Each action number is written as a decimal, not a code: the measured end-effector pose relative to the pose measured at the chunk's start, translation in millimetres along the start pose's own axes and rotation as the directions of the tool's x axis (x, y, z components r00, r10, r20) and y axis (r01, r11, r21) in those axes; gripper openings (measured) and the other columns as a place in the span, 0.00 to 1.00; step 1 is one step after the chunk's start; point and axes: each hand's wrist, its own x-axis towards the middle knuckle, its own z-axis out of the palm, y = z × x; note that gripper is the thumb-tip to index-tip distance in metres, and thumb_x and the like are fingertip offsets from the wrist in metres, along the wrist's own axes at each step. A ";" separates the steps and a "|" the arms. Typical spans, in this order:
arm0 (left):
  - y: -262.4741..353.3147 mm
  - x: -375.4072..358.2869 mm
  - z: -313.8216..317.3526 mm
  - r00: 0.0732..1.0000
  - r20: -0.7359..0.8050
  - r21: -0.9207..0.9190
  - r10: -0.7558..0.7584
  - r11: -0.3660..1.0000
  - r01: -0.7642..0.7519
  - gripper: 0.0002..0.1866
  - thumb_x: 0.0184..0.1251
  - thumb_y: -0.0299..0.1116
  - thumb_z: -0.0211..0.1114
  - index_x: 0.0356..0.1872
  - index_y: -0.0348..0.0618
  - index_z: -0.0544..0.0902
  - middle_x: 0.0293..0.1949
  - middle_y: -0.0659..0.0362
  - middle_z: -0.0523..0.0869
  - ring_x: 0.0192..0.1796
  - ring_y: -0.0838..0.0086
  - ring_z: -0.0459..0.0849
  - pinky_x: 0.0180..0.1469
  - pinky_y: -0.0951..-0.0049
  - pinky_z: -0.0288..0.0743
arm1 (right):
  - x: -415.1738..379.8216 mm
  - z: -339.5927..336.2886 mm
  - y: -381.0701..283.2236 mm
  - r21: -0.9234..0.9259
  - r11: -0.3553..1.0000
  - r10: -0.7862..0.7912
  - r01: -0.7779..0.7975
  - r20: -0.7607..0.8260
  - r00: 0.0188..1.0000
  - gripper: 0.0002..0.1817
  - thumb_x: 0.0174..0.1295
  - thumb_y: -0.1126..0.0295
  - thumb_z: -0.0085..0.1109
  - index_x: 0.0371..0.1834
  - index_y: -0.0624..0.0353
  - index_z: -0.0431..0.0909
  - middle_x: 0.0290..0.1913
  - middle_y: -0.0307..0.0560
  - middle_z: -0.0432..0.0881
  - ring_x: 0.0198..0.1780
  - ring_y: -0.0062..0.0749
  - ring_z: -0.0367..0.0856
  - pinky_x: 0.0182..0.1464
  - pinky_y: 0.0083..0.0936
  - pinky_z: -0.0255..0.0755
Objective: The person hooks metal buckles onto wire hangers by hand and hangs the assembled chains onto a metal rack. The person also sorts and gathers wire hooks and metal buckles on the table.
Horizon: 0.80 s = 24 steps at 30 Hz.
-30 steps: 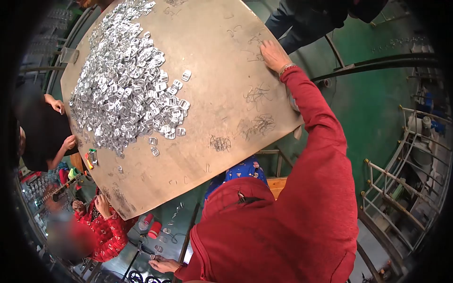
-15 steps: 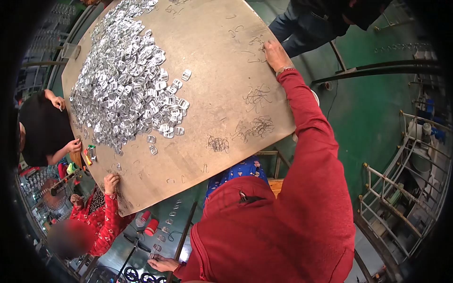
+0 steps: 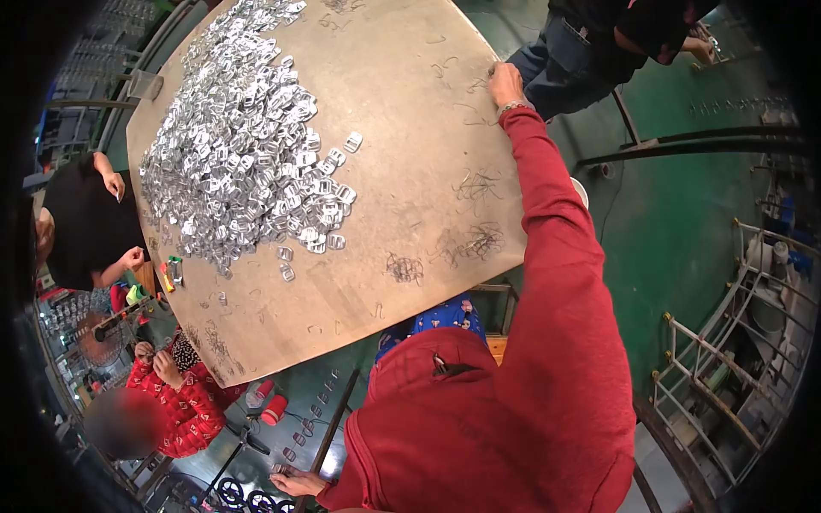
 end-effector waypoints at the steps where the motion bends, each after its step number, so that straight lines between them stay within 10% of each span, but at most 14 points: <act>1: 38.1 -9.7 2.7 0.985 -0.002 -0.191 -0.175 0.967 0.171 0.22 0.72 0.40 0.49 0.55 0.29 0.71 0.52 0.49 0.75 0.52 0.66 0.74 0.51 0.69 0.72 | -1.0 1.6 -2.0 0.028 0.998 -0.048 0.048 0.000 0.999 0.14 0.51 0.75 0.50 0.39 0.60 0.81 0.39 0.62 0.80 0.44 0.55 0.78 0.50 0.41 0.71; 5: 34.1 -5.6 8.1 0.932 0.017 -0.443 -0.363 0.832 0.333 0.22 0.73 0.39 0.47 0.55 0.27 0.70 0.53 0.49 0.74 0.53 0.66 0.73 0.51 0.68 0.72 | -6.9 -7.5 -16.7 0.109 0.985 -0.144 0.135 0.087 0.986 0.18 0.51 0.77 0.48 0.45 0.59 0.80 0.45 0.65 0.76 0.50 0.56 0.75 0.55 0.41 0.69; 8: 23.1 -8.9 4.5 1.000 0.020 -0.036 -0.022 0.999 0.023 0.22 0.73 0.39 0.47 0.56 0.28 0.69 0.54 0.49 0.73 0.53 0.64 0.73 0.52 0.68 0.70 | -8.8 -3.8 -24.8 0.099 0.993 -0.075 0.071 0.036 0.997 0.18 0.52 0.76 0.48 0.48 0.59 0.77 0.47 0.67 0.73 0.51 0.59 0.72 0.55 0.44 0.68; 19: -19.8 -0.4 12.8 0.998 -0.017 -0.355 -0.065 0.933 0.055 0.18 0.69 0.37 0.54 0.53 0.33 0.71 0.49 0.52 0.75 0.46 0.68 0.75 0.47 0.71 0.72 | -35.7 7.7 -52.3 0.052 0.938 -0.345 0.342 0.087 0.934 0.11 0.48 0.81 0.48 0.36 0.61 0.73 0.40 0.59 0.72 0.44 0.58 0.72 0.47 0.44 0.68; 24: 50.0 -5.0 14.9 0.858 0.082 -0.573 -0.507 0.680 0.457 0.26 0.60 0.24 0.58 0.61 0.31 0.65 0.59 0.44 0.70 0.58 0.55 0.71 0.60 0.67 0.63 | -90.0 9.5 -93.2 0.318 0.834 -0.537 0.451 0.281 0.796 0.12 0.46 0.83 0.46 0.36 0.64 0.73 0.38 0.61 0.72 0.43 0.55 0.73 0.46 0.41 0.69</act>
